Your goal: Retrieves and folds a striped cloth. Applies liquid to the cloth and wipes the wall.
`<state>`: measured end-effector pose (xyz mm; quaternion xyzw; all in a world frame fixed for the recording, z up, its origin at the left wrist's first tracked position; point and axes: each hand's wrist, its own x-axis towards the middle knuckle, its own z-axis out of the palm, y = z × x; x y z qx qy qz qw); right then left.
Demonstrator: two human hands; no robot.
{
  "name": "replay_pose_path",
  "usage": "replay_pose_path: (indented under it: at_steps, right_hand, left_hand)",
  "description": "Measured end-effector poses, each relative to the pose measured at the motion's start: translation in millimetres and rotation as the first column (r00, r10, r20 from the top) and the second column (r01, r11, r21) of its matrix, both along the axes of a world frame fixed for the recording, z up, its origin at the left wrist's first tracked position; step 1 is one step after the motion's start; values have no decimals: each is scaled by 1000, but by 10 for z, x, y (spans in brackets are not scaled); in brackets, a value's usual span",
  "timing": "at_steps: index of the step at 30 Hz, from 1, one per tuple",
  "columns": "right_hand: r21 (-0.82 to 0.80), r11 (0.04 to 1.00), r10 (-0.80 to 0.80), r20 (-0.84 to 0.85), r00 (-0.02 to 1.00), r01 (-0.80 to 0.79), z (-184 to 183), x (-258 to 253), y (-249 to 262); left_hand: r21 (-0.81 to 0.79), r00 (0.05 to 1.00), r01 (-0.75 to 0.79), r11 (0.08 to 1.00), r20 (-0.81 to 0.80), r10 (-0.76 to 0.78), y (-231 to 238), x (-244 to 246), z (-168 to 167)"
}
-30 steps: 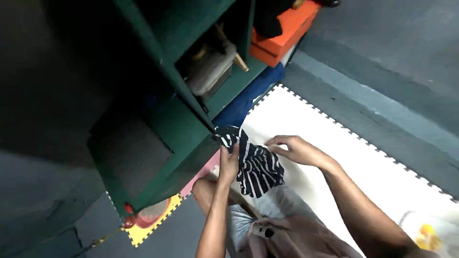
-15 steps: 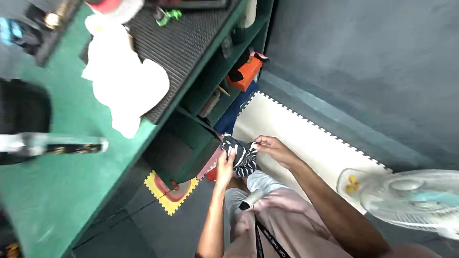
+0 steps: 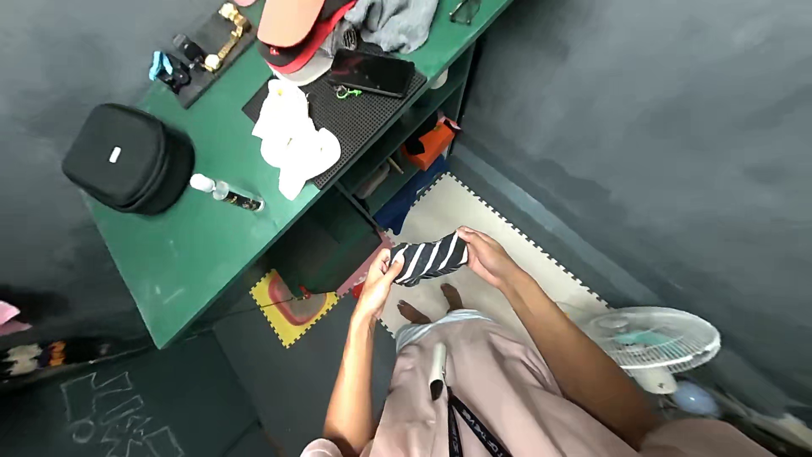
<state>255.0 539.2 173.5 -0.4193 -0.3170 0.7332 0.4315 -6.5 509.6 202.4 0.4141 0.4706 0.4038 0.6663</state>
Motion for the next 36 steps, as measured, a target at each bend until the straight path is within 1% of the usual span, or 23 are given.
replay_pose_path:
  at_steps: [4, 7, 11, 14, 15, 16, 17, 18, 19, 20, 21, 22, 23, 24, 25, 26, 27, 28, 29, 31, 33, 35, 36]
  right_hand:
    - [-7, 998, 58, 15, 998, -58, 127, 279, 79]
    - [2, 997, 81, 33, 996, -81, 222, 540, 163]
    - [55, 981, 184, 80, 980, -188, 277, 739, 275]
    - [75, 955, 271, 157, 950, -285, 314, 798, 295]
    - [76, 946, 294, 202, 934, -314, 364, 822, 306]
    - [89, 939, 304, 241, 922, -333, 445, 848, 324]
    - [116, 936, 298, 247, 922, -333, 545, 876, 341]
    - [161, 935, 281, 208, 937, -316, 635, 902, 361]
    - [215, 924, 293, 136, 946, -317, 674, 932, 389]
    - [267, 893, 352, 85, 932, -362, 646, 964, 411]
    - [296, 845, 436, 99, 895, -444, 577, 979, 414]
    - [260, 812, 493, 171, 853, -522, 496, 962, 409]
    - [179, 794, 538, 236, 809, -581, 383, 918, 395]
    - [93, 772, 586, 278, 761, -629, 239, 869, 358]
    - [24, 744, 629, 310, 713, -668, 89, 837, 345]
    - [-21, 739, 643, 319, 696, -674, -34, 830, 349]
    - [-52, 759, 631, 303, 714, -649, -125, 850, 355]
    - [-76, 791, 602, 277, 749, -607, -184, 888, 359]
    - [-102, 826, 561, 250, 789, -554, -224, 937, 354]
    - [-145, 887, 461, 201, 864, -439, -223, 1030, 359]
    - [-179, 929, 348, 122, 930, -324, -216, 1074, 364]
    - [-221, 908, 386, 113, 915, -356, -277, 1086, 358]
    - [-232, 880, 456, 167, 874, -414, -322, 1073, 358]
  left_hand:
    - [25, 985, 6, 1000, -171, -1, -103, 63, 168]
    - [-6, 935, 56, 998, -351, -55, -161, 55, 142]
    - [-70, 789, 95, 993, -604, -118, -247, 97, 133]
    - [-117, 622, 121, 986, -765, -167, -353, 187, 270]
    - [-130, 587, 135, 982, -789, -185, -377, 212, 368]
    - [-115, 596, 143, 983, -783, -179, -390, 230, 501]
    - [-48, 669, 132, 990, -733, -125, -404, 235, 650]
    - [68, 798, 83, 994, -602, -26, -411, 227, 783]
    - [175, 922, 4, 984, -381, 64, -402, 206, 864]
    - [233, 984, -59, 971, -151, 96, -389, 160, 857]
    - [227, 998, -63, 972, 23, 59, -385, 97, 767]
    - [163, 993, -62, 985, 114, 43, -387, 40, 575]
    - [37, 991, -90, 995, 107, 86, -435, 7, 285]
    - [-113, 993, -116, 987, 14, 118, -545, -1, -72]
    - [-242, 994, -70, 968, -96, 48, -679, -7, -409]
    - [-347, 987, 24, 938, -139, -77, -812, 8, -649]
    - [-399, 979, 131, 908, -94, -183, -934, 21, -807]
    - [-399, 973, 210, 893, -5, -231, -1038, 16, -889]
    - [-377, 974, 225, 898, 95, -204, -1122, 2, -906]
    - [-292, 952, 81, 953, 305, 12, -1208, -69, -867]
    - [-214, 816, -129, 968, 532, 226, -1196, -92, -945]
    - [-324, 705, -271, 907, 575, 416, -1197, 50, -1167]
    - [-409, 711, -256, 876, 535, 457, -1217, 143, -1319]
